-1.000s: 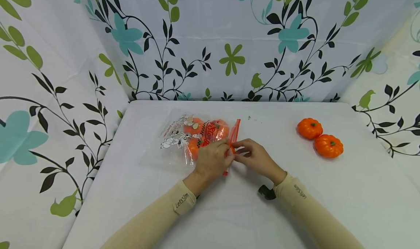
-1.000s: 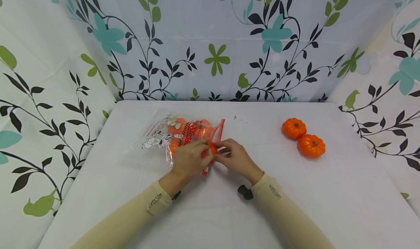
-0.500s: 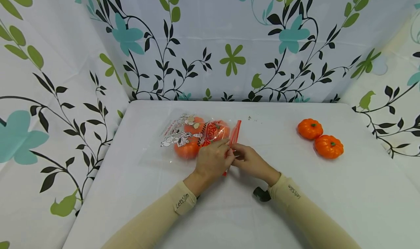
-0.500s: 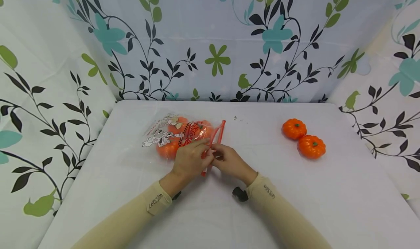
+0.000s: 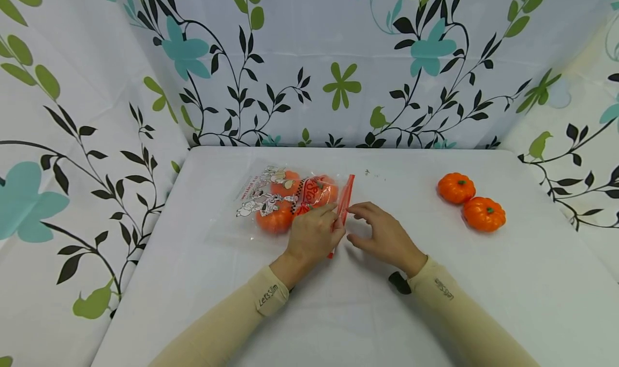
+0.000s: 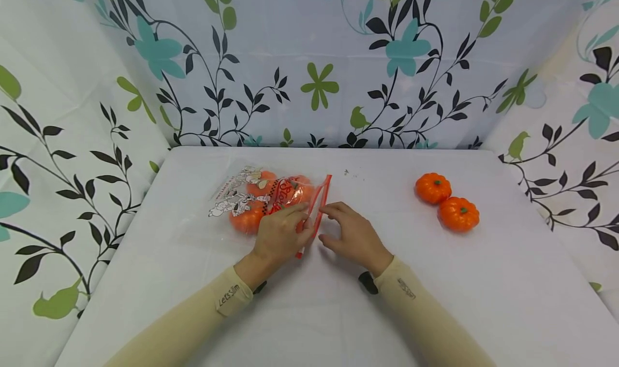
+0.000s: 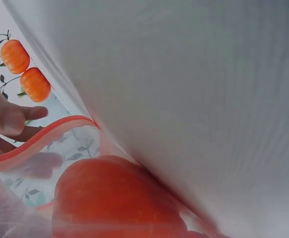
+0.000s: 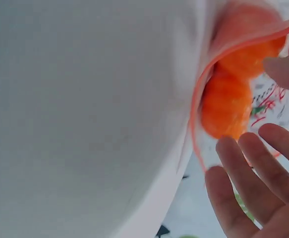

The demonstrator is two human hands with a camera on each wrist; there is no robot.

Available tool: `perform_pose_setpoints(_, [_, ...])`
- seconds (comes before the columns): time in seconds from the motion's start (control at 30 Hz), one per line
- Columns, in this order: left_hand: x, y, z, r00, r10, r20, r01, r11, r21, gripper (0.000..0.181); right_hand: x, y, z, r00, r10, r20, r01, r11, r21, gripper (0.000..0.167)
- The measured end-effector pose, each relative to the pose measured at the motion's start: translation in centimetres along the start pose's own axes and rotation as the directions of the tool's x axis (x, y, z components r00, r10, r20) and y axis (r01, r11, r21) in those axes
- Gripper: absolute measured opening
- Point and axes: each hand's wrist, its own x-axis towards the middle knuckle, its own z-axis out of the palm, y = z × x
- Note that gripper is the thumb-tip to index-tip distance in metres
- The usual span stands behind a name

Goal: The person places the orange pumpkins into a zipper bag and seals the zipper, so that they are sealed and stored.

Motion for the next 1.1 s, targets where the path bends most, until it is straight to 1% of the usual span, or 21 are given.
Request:
perform_pose_setpoints(0.1, [0.0, 0.0, 0.0, 1.0, 0.001, 0.006, -0.001, 1.0, 0.003, 0.01, -0.5, 0.6, -0.5, 0.999, 0.012, -0.039, -0.018, 0.987, -0.158, 0.062])
perform_pose_setpoints(0.2, [0.0, 0.0, 0.0, 1.0, -0.002, 0.015, 0.002, 1.0, 0.006, 0.01, -0.8, 1.6, -1.1, 0.995, -0.014, -0.094, -0.01, 0.968, -0.252, 0.066])
perform_pose_setpoints(0.27, [0.0, 0.1, 0.0, 1.0, -0.004, 0.018, 0.004, 1.0, 0.005, 0.01, -1.0, 2.2, -1.7, 0.99, -0.035, -0.134, -0.007, 0.952, -0.305, 0.068])
perform_pose_setpoints(0.37, [0.0, 0.1, -0.1, 1.0, -0.01, 0.022, 0.011, 1.0, -0.003, 0.009, -1.3, 3.3, -2.8, 0.979, -0.057, -0.195, -0.023, 0.922, -0.386, 0.073])
perform_pose_setpoints(0.47, [0.0, 0.1, -0.1, 1.0, -0.016, 0.027, 0.016, 1.0, -0.007, 0.009, -1.6, 4.3, -4.0, 0.969, -0.057, -0.242, -0.06, 0.89, -0.452, 0.08])
perform_pose_setpoints(0.57, [0.0, 0.1, -0.1, 0.999, -0.021, 0.034, 0.022, 1.0, -0.006, 0.01, -1.9, 5.2, -5.2, 0.96, -0.051, -0.274, -0.096, 0.863, -0.496, 0.087])
perform_pose_setpoints(0.63, [0.0, 0.1, 0.0, 0.999, -0.024, 0.039, 0.024, 1.0, -0.004, 0.011, -2.2, 5.7, -5.9, 0.955, -0.042, -0.293, -0.121, 0.849, -0.515, 0.092])
perform_pose_setpoints(0.77, [0.0, 0.1, 0.0, 0.999, -0.027, 0.044, 0.027, 1.0, -0.002, 0.011, -2.7, 6.8, -7.3, 0.943, 0.017, -0.332, -0.19, 0.847, -0.497, 0.103])
perform_pose_setpoints(0.93, [0.0, 0.1, 0.1, 0.998, -0.031, 0.049, 0.032, 0.999, -0.008, 0.011, -3.6, 8.2, -9.2, 0.925, 0.161, -0.345, -0.309, 0.846, -0.435, 0.123])
perform_pose_setpoints(1.0, [0.0, 0.1, 0.1, 0.998, -0.035, 0.054, 0.036, 0.999, -0.014, 0.011, -4.1, 8.8, -10.0, 0.912, 0.222, -0.346, -0.358, 0.842, -0.404, 0.129])
perform_pose_setpoints(1.1, [0.0, 0.2, 0.0, 0.997, -0.039, 0.064, 0.04, 0.999, -0.018, 0.011, -4.8, 9.8, -11.0, 0.885, 0.308, -0.349, -0.429, 0.83, -0.356, 0.134])
